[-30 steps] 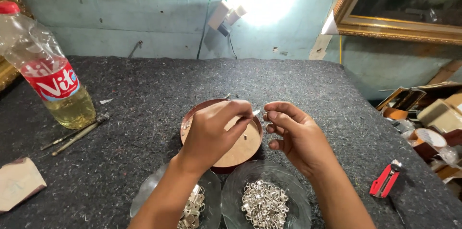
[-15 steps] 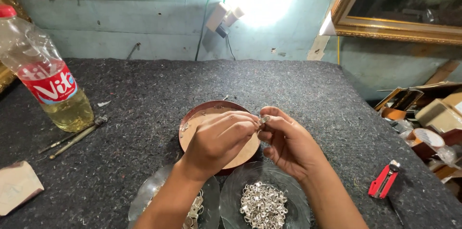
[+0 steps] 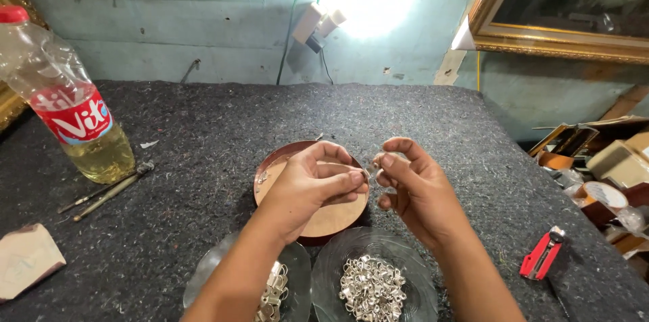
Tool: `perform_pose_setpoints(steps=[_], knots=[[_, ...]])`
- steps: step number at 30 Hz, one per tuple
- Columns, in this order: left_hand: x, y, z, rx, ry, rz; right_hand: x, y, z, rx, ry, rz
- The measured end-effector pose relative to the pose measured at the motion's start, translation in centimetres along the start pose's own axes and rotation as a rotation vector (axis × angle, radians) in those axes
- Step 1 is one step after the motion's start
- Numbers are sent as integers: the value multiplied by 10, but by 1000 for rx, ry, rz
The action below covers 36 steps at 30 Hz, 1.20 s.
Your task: Sorting small metal picture frame hangers from plates into a central container, occasionally using pliers.
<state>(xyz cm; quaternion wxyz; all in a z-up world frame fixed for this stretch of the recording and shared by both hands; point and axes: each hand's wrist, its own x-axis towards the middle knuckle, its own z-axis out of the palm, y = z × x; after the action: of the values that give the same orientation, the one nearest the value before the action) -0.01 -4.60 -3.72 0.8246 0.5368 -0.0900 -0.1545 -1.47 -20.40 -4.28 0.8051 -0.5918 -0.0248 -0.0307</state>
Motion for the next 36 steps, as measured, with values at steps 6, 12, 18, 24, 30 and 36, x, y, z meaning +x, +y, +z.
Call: perform_pose_setpoints(steps=[6, 12, 18, 24, 30, 36], knots=[[-1, 6, -6, 47, -31, -54, 2, 3, -7, -24, -82, 70], [4, 2, -16, 51, -71, -72, 1, 4, -9, -29, -101, 100], [7, -3, -18, 63, -94, -61, 1, 12, -8, -32, -128, 155], [4, -1, -18, 92, -85, -65, 0, 11, -3, -53, -117, 145], [5, 0, -19, 95, -80, -72, -4, -1, 5, -204, -16, 141], [1, 4, -18, 169, -37, -68, -12, -17, 14, -430, 16, 115]])
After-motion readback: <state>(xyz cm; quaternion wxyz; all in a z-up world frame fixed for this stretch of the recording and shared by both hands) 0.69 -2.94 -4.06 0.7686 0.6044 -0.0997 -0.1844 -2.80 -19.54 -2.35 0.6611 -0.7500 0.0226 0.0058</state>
